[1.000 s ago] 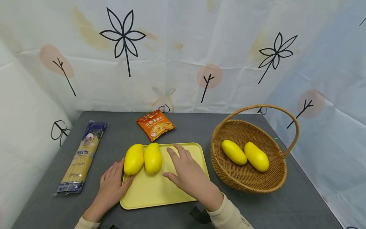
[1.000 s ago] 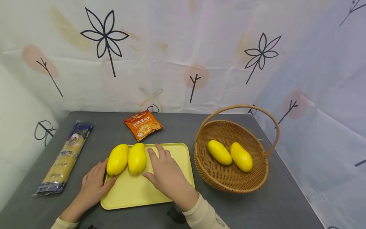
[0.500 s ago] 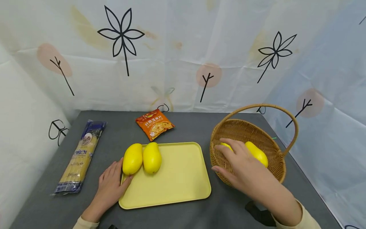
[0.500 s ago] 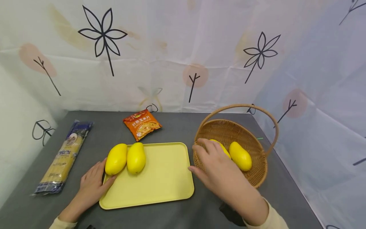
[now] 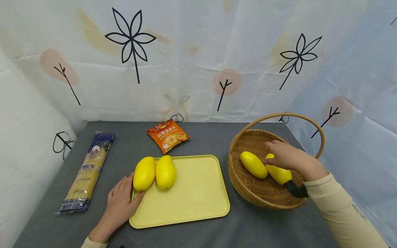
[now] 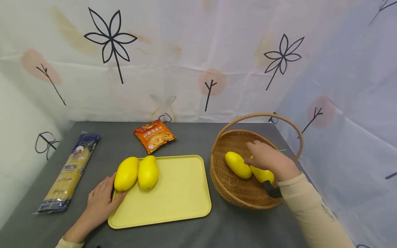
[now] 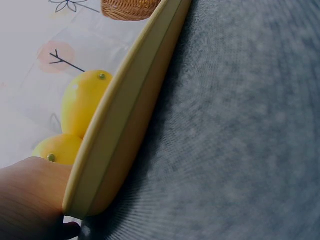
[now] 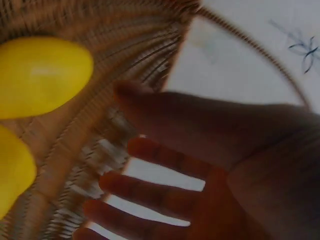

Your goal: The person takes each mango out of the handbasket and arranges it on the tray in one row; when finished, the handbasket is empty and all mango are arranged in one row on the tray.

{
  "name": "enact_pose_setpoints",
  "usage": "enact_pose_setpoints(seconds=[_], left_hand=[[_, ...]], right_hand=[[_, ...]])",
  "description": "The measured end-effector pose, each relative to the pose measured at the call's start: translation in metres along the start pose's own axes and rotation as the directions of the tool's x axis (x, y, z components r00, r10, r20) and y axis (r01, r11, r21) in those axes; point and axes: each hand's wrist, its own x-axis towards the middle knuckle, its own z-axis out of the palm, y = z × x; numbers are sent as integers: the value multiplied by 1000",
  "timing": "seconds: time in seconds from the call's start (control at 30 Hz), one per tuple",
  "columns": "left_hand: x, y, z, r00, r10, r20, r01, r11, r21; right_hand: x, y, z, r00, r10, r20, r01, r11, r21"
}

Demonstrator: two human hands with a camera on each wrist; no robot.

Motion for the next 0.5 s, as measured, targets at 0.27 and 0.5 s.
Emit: enact_pose_setpoints(seconds=[0.27,0.5], left_hand=[[-1,0,1,999,19,-29,-19,1000,2],[-1,0,3,1000,12,-22,-12,1000,4]], right_hand=[[31,42,18,982,44,185,-57,996,67],[37,55,35,964,75,256,-103,990,100]])
